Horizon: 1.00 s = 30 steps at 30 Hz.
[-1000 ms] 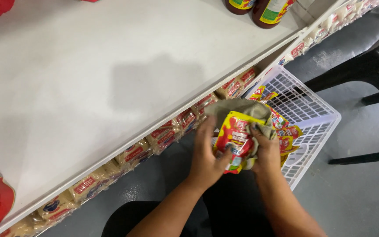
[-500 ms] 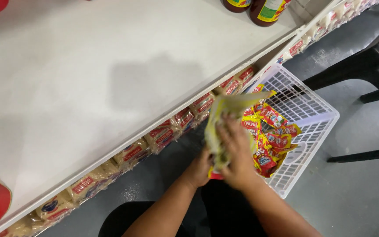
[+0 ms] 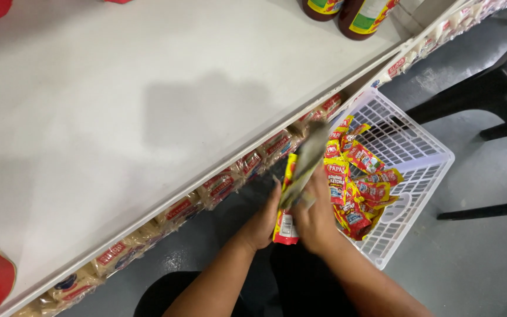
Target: The recorder is wiping individual ketchup pouches with a cloth and organizing them on the grocery store shelf.
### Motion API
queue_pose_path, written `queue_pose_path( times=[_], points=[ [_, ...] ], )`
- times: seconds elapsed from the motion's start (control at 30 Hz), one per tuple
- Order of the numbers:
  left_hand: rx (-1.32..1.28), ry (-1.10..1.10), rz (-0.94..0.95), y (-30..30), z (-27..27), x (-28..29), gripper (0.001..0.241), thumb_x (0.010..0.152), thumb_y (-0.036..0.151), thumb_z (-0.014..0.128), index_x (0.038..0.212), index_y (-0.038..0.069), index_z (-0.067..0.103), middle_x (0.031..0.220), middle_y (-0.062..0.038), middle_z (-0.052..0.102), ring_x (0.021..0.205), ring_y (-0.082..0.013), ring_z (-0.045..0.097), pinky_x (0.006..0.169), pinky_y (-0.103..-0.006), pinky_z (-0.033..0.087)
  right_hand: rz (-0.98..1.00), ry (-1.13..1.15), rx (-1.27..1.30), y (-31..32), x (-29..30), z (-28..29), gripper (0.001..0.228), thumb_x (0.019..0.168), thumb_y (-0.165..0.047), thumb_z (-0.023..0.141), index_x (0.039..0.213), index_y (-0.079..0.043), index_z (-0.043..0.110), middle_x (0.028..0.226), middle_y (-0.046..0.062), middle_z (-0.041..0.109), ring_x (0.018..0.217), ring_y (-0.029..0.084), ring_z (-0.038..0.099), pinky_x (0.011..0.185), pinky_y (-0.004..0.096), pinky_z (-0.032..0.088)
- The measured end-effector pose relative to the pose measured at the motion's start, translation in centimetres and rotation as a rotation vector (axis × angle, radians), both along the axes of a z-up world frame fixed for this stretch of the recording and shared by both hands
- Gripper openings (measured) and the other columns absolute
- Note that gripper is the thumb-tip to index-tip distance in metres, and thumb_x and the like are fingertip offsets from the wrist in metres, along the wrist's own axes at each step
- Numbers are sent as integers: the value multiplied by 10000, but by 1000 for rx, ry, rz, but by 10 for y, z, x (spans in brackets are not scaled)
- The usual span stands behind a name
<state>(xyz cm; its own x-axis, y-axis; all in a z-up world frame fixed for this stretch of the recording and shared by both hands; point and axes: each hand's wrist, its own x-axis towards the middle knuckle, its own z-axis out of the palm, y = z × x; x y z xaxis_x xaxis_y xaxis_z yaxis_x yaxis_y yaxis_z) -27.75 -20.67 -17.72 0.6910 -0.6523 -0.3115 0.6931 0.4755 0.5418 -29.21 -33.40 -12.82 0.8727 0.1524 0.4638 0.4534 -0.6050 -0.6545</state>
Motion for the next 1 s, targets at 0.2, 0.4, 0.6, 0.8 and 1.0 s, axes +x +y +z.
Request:
queue_pose_path(
  times=[0.2,0.4,0.6,0.8,1.0],
  points=[
    [66,-155,250,17,-29,30,914,899,728,272,1617,161,259,1547,-228,442,1321,-366,532,1041,-501,515,312,87,-249,17,-44,-17,805,873,-281,511,1600,-28,274,1701,232,187,1604,398,123,1290,595,52],
    [25,-53,41,11,-4,13,810,967,624,320,1574,96,408,1577,-124,488,1408,-237,488,1147,-389,402,-19,9,-208,5,7,-2,691,919,-169,546,1567,-6,371,1694,226,225,1604,413,126,1294,555,92],
    [-76,-129,92,14,-22,18,983,902,703,466,1606,37,301,1420,-265,544,1103,-284,643,769,-339,620,101,-89,-197,20,-29,-26,652,948,-180,475,1539,45,315,1671,272,225,1588,453,171,1291,632,176],
    [-147,-59,153,15,-16,23,825,947,670,379,1616,191,314,1463,-189,550,1255,-281,593,980,-456,547,124,-30,-234,15,-18,-24,645,888,-179,512,1498,8,415,1649,251,287,1578,426,200,1279,645,131],
    [158,-50,368,-3,-3,14,662,958,506,656,1452,74,571,1373,-137,645,1222,-243,650,1088,-454,519,-53,31,-105,-16,15,-45,630,1021,-258,465,1593,-35,321,1671,260,215,1551,466,125,1238,596,105]
  ],
)
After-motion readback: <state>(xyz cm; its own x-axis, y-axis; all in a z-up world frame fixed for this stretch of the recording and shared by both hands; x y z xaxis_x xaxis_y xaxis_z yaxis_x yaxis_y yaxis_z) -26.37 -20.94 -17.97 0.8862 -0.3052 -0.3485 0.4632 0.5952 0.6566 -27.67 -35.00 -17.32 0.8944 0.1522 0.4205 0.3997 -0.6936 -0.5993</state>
